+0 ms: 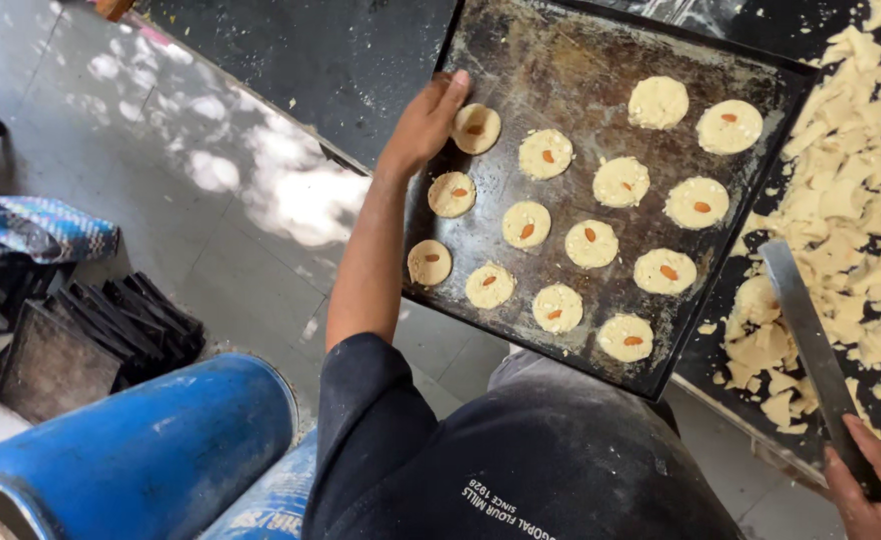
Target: The person uses a metal spatula to lift round dough pieces topped with almonds from a large sheet and places them onto a baking tray. The person arranges the dough pieces in neat rows on the tray.
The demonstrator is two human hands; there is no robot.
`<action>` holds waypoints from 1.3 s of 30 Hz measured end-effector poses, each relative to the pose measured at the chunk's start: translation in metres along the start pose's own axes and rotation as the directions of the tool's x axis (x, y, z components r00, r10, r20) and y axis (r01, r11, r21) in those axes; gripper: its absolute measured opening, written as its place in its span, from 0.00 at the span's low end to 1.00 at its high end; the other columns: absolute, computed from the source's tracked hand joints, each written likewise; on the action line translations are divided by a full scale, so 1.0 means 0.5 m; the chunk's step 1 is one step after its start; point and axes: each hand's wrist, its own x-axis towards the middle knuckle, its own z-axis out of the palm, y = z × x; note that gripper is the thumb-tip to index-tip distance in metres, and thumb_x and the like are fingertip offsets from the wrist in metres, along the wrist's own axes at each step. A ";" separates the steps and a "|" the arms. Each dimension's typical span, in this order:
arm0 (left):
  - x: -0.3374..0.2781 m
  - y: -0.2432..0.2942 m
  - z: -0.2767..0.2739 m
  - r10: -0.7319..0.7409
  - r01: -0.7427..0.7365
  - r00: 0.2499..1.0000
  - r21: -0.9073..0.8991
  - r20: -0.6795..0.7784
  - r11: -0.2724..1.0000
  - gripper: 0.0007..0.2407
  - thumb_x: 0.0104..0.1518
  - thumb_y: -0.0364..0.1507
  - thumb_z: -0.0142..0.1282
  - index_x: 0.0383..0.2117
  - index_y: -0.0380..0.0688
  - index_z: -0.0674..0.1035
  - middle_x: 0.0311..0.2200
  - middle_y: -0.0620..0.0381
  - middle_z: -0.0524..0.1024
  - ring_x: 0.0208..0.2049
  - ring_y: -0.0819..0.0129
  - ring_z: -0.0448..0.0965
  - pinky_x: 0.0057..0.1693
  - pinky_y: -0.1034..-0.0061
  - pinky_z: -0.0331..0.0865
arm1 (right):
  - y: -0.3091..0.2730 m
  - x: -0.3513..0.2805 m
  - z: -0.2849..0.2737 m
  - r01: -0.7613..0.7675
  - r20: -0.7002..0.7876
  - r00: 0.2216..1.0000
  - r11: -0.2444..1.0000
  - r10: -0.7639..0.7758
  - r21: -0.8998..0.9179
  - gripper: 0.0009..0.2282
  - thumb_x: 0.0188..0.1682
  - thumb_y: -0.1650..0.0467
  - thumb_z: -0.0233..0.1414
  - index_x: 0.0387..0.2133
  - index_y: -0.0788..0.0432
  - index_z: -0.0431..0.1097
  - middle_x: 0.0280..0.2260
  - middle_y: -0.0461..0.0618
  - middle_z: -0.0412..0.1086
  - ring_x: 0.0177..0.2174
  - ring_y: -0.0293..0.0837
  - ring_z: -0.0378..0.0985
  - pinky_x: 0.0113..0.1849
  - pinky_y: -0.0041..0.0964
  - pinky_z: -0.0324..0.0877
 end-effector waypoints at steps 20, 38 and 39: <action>-0.299 0.269 0.516 0.362 -0.099 0.839 -0.540 0.407 0.836 0.13 0.69 0.30 0.52 0.55 0.36 0.74 0.57 0.49 0.75 0.53 0.63 0.80 0.55 0.70 0.75 | -0.326 -0.133 0.027 -0.325 -0.126 0.768 0.552 0.628 0.768 0.22 0.55 0.72 0.48 0.65 0.58 0.61 0.30 0.46 0.70 0.19 0.34 0.65 0.21 0.29 0.66; -0.550 0.335 0.936 0.553 -0.503 0.323 -0.356 0.768 0.788 0.11 0.65 0.33 0.59 0.48 0.41 0.81 0.51 0.49 0.80 0.50 0.62 0.82 0.52 0.69 0.78 | -0.227 -0.558 0.013 -0.849 -0.338 0.472 0.524 0.814 0.075 0.21 0.49 0.68 0.58 0.58 0.38 0.74 0.38 0.46 0.71 0.31 0.47 0.77 0.34 0.45 0.74; -0.561 0.337 0.958 0.569 -0.558 0.284 -0.349 0.772 0.753 0.11 0.66 0.33 0.58 0.48 0.42 0.81 0.52 0.50 0.80 0.51 0.61 0.82 0.55 0.68 0.78 | -0.216 -0.555 0.018 -0.843 -0.344 0.477 0.532 0.809 0.082 0.21 0.50 0.68 0.58 0.58 0.37 0.74 0.38 0.45 0.71 0.32 0.47 0.77 0.34 0.45 0.74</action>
